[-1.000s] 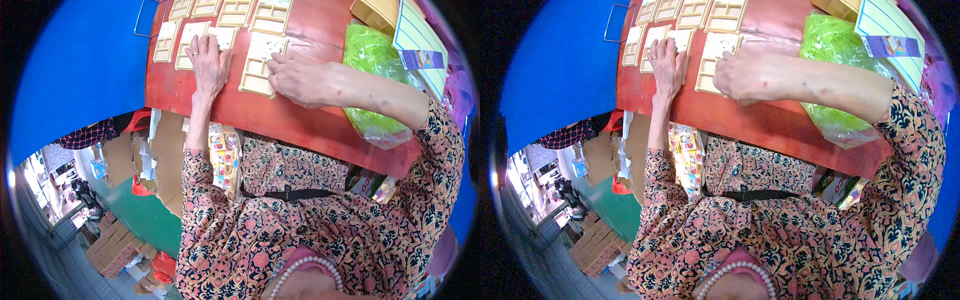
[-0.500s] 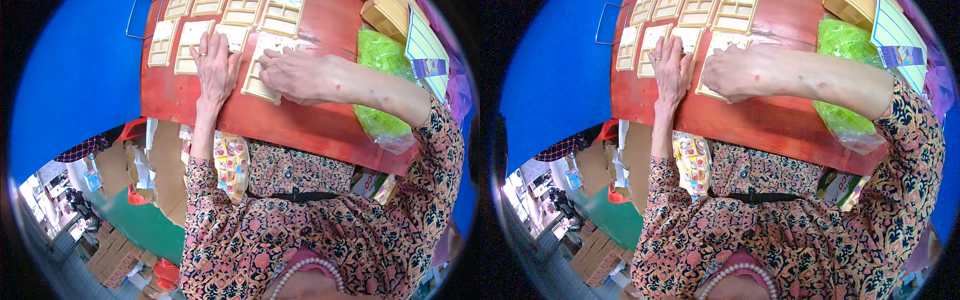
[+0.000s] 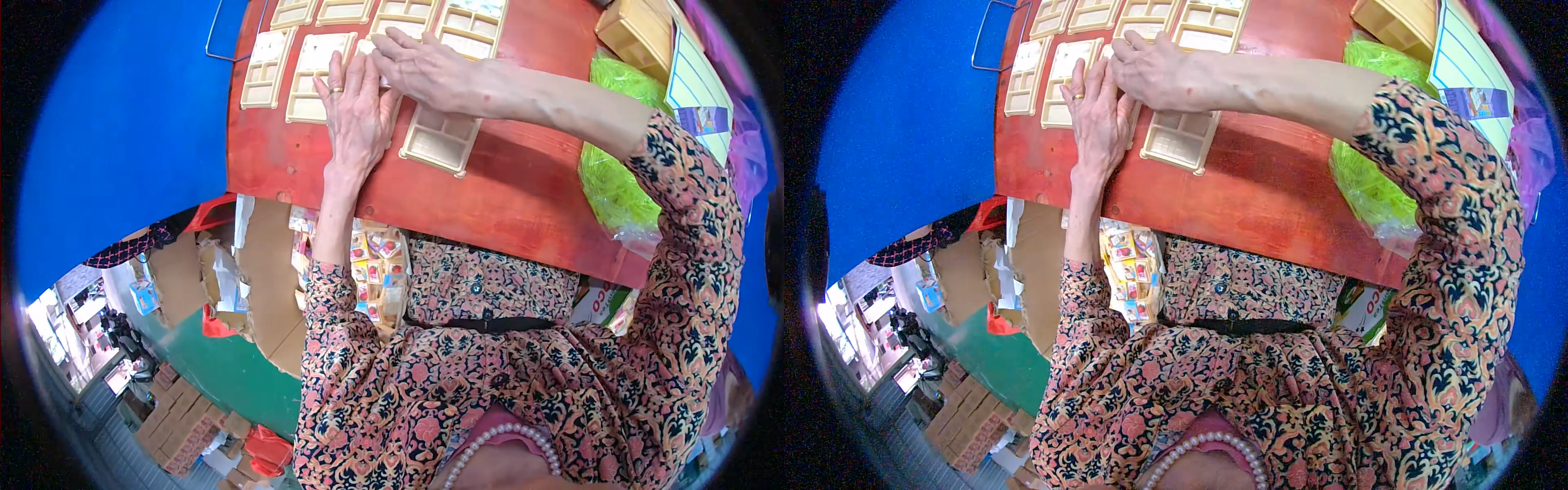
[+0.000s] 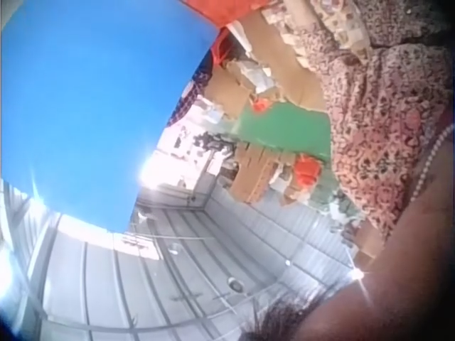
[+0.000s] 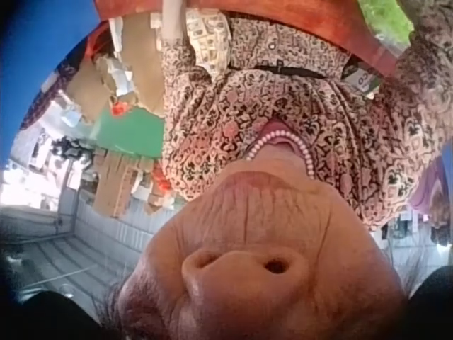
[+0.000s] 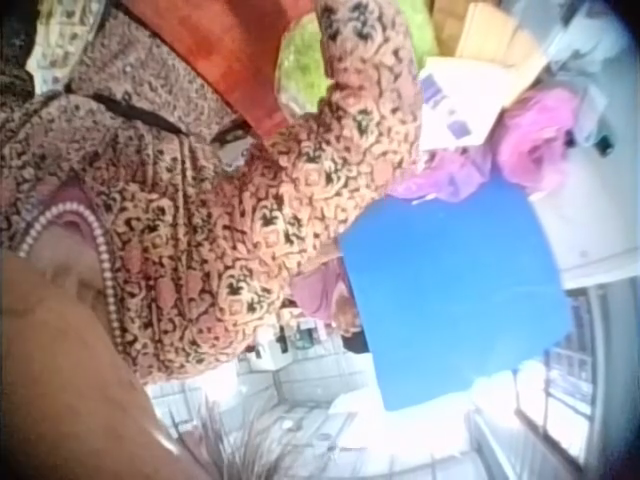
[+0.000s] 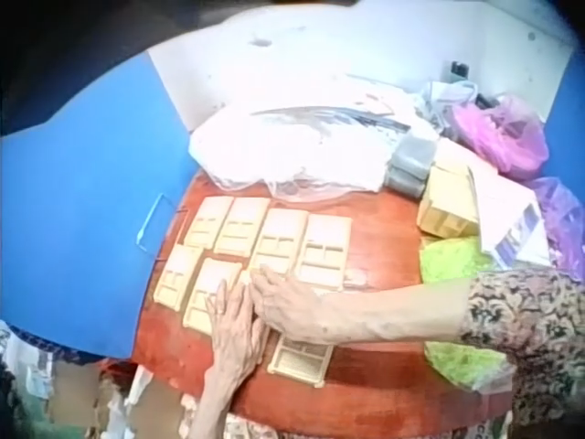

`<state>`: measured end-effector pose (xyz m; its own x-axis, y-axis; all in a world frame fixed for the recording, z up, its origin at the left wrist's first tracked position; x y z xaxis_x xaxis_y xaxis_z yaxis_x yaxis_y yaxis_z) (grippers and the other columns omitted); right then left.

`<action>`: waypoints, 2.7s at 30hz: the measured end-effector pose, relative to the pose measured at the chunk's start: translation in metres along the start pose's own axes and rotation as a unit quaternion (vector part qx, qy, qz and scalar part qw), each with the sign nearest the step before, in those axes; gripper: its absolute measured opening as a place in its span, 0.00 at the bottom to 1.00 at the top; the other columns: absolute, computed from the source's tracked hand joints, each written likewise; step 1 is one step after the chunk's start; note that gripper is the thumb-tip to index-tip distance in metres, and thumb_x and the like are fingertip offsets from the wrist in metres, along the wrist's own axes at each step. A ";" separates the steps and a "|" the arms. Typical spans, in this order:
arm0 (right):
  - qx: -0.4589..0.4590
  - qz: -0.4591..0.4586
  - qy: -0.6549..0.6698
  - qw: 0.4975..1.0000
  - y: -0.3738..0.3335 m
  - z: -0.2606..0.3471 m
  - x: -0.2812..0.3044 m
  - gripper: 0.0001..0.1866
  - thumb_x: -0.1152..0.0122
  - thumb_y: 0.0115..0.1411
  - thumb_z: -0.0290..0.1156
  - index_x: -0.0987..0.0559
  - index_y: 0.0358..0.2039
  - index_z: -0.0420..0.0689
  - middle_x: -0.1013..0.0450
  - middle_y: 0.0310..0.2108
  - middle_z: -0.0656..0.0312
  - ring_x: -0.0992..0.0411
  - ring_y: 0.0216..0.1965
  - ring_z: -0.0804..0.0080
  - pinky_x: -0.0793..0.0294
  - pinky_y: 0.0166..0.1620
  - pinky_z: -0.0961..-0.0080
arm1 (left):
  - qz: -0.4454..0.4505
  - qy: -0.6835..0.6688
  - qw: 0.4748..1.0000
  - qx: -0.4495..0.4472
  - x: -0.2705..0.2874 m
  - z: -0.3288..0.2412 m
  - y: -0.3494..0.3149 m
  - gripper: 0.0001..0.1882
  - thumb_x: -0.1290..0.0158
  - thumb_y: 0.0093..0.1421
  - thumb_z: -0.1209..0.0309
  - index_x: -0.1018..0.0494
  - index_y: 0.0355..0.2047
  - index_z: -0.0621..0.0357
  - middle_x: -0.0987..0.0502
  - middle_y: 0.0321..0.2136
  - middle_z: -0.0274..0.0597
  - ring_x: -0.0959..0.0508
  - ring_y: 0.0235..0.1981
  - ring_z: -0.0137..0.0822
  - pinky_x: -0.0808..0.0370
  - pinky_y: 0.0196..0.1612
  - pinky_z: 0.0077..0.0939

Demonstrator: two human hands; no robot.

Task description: Manually sorting small white plastic components into plastic organizer trays on a workbench.

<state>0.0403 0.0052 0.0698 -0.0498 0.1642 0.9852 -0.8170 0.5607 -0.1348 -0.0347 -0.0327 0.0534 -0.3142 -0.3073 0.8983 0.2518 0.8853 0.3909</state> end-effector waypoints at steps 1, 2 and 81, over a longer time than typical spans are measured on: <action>0.000 0.002 -0.001 1.000 0.003 0.000 -0.007 0.27 0.52 0.54 0.29 0.39 0.54 0.30 0.47 0.59 0.46 0.49 0.63 0.54 0.35 0.51 0.53 | 0.000 -0.002 1.000 0.001 -0.001 0.001 -0.001 0.28 0.48 0.56 0.62 0.37 0.52 0.68 0.38 0.53 0.49 0.47 0.60 0.56 0.52 0.57 0.66; -0.005 -0.011 -0.032 0.999 0.004 -0.001 -0.012 0.26 0.52 0.55 0.29 0.38 0.54 0.32 0.48 0.60 0.47 0.50 0.63 0.54 0.35 0.51 0.52 | -0.003 -0.004 1.000 0.003 -0.001 0.002 -0.001 0.28 0.48 0.56 0.61 0.37 0.52 0.68 0.38 0.54 0.49 0.47 0.61 0.56 0.52 0.57 0.66; -0.371 -0.159 0.060 0.913 -0.425 -0.162 -0.003 0.21 0.39 0.49 0.25 0.32 0.44 0.40 0.32 0.40 0.51 0.32 0.44 0.54 0.32 0.46 0.62 | 0.131 -0.281 0.926 -0.217 -0.027 -0.329 0.036 0.30 0.45 0.53 0.73 0.39 0.56 0.63 0.43 0.59 0.57 0.46 0.62 0.52 0.44 0.62 0.42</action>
<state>0.4805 -0.1020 0.1071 0.2217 -0.0388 0.9743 -0.1633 0.9836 0.0764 0.2844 -0.1078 0.1093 -0.5863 0.2354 0.7752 0.6923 0.6425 0.3285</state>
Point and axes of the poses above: each hand's wrist, its own y-axis towards the middle knuckle, its own x-axis out of the back of the hand, z = x × y, the point moved 7 cm from there along y, towards the middle knuckle
